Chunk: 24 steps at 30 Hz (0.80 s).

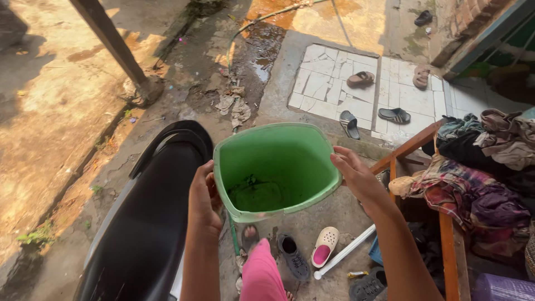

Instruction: The person picks up a small bin, carries it outdoors to a trash pile, empties the contents, and then gathers additional litter from the ground by hand to place it in a plastic bag.

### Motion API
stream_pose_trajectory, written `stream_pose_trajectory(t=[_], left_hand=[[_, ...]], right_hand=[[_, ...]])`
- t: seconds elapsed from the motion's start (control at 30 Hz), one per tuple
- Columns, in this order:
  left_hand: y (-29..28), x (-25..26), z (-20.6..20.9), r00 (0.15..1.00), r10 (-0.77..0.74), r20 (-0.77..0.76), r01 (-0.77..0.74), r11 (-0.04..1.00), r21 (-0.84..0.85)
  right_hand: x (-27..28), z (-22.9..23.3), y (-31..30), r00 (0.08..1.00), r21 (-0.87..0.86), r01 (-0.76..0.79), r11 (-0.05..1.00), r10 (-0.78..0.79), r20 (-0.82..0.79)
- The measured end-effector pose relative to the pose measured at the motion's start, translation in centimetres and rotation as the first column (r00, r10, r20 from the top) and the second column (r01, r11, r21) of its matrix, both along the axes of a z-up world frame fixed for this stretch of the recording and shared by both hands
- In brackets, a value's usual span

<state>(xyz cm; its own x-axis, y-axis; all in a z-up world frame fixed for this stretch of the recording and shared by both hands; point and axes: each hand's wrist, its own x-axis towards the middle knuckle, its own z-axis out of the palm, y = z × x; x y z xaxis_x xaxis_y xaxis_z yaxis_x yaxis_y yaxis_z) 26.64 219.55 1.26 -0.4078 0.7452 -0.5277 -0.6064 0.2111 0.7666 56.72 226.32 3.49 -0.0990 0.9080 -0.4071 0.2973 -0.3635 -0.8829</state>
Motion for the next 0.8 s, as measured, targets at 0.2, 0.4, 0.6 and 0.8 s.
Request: stream_pose_trajectory(t=[0.2, 0.4, 0.6, 0.8], left_hand=[[15.2, -3.2, -3.9, 0.968, -0.240, 0.076, 0.236, 0.970, 0.062], [30.9, -3.3, -3.9, 0.936, -0.346, 0.061, 0.349, 0.935, -0.052], [41.2, -0.1, -2.9, 0.855, -0.519, 0.020, 0.518, 0.855, 0.010], [51.2, 2.2, -7.0, 0.811, -0.517, 0.274, 0.522, 0.851, 0.057]], right_hand=[[0.4, -1.8, 11.9, 0.996, 0.052, 0.080, 0.995, -0.078, -0.044], [0.6, -1.1, 22.5, 0.972, 0.030, 0.217, 0.976, -0.214, -0.093], [2.3, -3.0, 27.7, 0.890, 0.009, 0.440, 0.898, -0.435, -0.134], [5.0, -5.4, 36.4, 0.683, -0.139, 0.672, 0.727, -0.681, -0.263]])
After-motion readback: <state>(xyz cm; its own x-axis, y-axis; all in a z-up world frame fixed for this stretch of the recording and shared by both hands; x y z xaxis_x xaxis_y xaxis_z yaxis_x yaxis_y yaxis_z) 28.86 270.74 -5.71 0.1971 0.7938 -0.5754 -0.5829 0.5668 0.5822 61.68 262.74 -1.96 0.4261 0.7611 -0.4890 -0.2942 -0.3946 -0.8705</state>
